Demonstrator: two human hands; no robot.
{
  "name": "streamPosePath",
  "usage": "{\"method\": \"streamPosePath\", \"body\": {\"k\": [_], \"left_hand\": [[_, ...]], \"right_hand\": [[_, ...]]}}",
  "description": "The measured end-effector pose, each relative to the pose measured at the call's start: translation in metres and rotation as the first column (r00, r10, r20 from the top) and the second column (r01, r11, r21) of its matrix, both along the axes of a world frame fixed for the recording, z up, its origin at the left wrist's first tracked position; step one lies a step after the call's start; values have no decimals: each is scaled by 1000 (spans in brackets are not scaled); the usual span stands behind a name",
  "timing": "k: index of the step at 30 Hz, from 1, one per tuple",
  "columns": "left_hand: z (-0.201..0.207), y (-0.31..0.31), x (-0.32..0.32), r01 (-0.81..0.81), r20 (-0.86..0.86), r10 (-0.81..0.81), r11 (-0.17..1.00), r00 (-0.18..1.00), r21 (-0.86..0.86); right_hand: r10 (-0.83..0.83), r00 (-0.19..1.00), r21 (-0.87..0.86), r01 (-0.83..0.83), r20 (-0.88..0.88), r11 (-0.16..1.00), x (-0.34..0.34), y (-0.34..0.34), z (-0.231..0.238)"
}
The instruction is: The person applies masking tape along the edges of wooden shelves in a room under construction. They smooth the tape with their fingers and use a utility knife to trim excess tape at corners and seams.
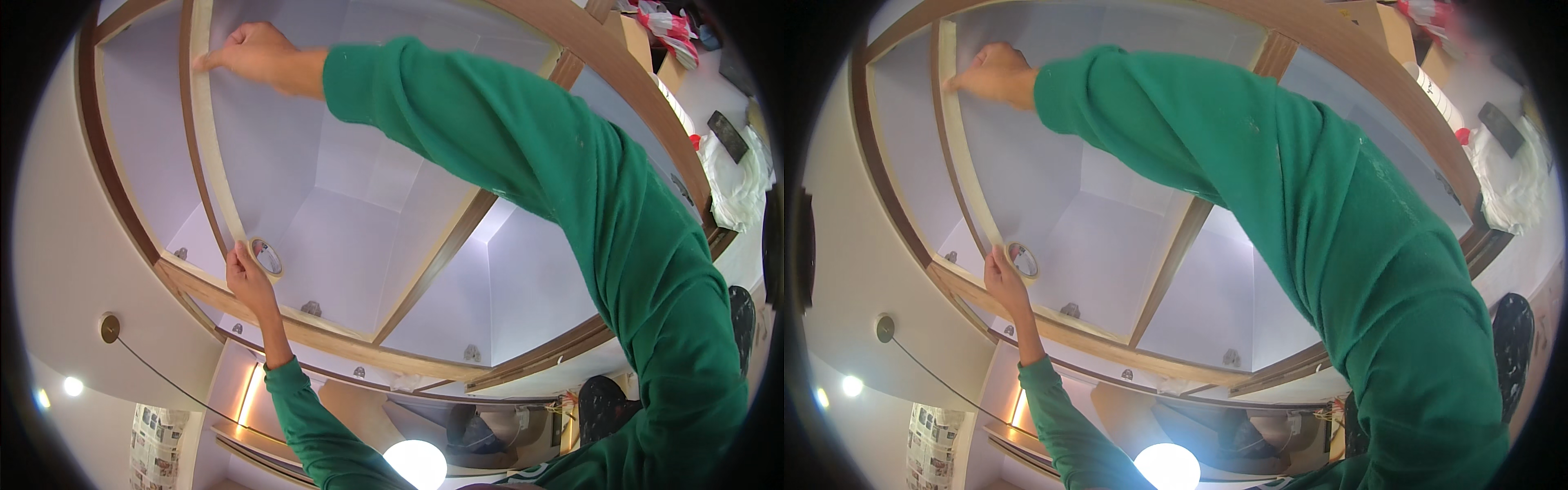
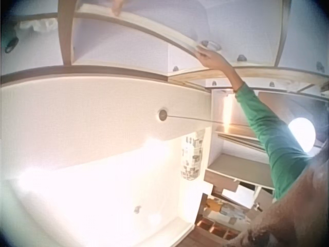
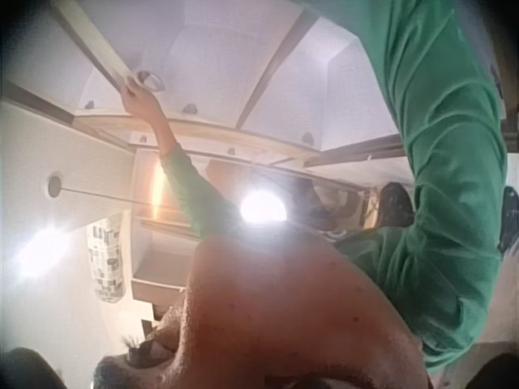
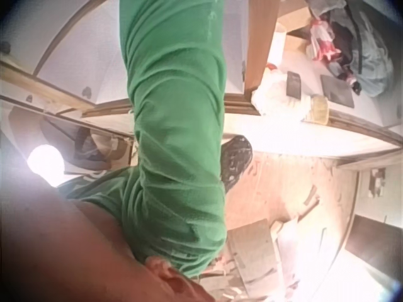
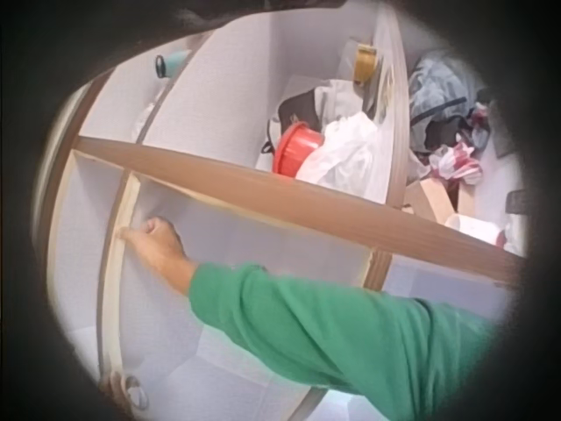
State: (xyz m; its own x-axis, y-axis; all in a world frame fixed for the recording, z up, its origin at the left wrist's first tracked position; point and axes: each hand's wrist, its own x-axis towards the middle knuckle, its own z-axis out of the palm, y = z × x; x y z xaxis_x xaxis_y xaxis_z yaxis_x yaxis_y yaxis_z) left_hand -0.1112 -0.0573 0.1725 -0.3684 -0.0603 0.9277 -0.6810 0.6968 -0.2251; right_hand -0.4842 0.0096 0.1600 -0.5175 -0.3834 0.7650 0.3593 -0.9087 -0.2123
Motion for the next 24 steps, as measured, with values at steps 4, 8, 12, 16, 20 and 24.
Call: {"method": "streamPosePath", "body": {"k": [4,8,12,16,20,24], "left_hand": [[4,6,-1,-58,-19,59,998,998,27],[8,3,4,-106,-6,106,994,994,36],[6,4,-9,-126,-43,126,992,991,-1],[7,8,-11,-150,-50,149,988,988,-26],[3,13,-9,-165,-49,163,986,985,-24],[3,12,-3,-150,-62,148,988,987,-26]], "right_hand": [[-689,620,-17,748,376,664,37,-7,-21],[-800,439,-151,897,410,415,75,-6,-34],[-826,459,-103,886,326,452,91,-3,-15],[-795,398,91,869,458,487,86,4,17],[-939,127,565,770,320,297,79,28,41],[-575,662,-4,657,481,754,59,38,18]]}}
